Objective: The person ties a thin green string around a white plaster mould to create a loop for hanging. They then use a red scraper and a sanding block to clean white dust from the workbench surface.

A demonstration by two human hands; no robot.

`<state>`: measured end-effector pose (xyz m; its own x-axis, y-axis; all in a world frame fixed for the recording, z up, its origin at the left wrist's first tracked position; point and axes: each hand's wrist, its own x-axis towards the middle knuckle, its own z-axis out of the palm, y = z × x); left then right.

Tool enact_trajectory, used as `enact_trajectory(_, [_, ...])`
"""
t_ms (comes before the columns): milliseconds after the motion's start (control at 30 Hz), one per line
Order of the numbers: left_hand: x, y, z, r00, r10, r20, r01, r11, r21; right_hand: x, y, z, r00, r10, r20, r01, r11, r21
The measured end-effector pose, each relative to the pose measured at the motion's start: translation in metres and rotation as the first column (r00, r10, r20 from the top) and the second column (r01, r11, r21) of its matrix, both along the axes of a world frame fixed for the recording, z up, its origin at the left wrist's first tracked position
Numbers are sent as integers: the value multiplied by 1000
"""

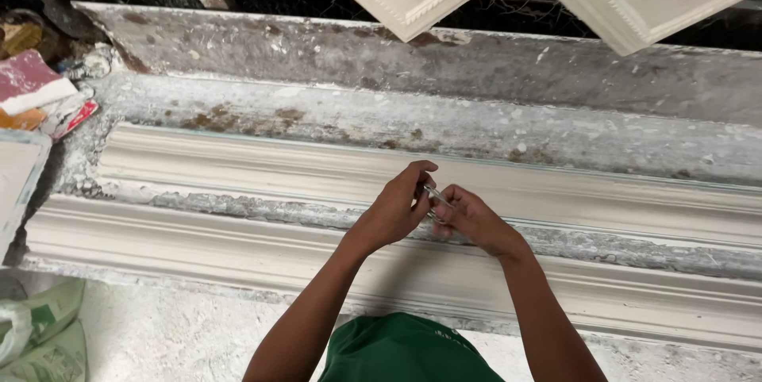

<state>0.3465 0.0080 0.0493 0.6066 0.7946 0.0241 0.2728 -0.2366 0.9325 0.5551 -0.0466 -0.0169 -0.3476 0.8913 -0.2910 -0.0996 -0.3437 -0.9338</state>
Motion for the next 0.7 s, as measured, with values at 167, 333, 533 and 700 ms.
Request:
enact_trajectory(167, [0, 8, -14, 969, -80, 234, 129, 970, -205, 9, -8, 1, 994, 72, -83, -82, 989, -123])
enact_trajectory(333, [4, 14, -20, 842, -5, 539, 293, 844, -450, 18, -15, 5, 946, 76, -314, -139, 973, -182])
enact_trajectory(533, [18, 18, -20, 784, 81, 615, 326, 790, -519, 28, -22, 7, 833, 7, -554, -110, 982, -152])
enact_trajectory(700, [35, 21, -19, 683, 112, 722, 372, 797, -476, 26, -25, 5, 873, -61, -483, 9, 994, -109])
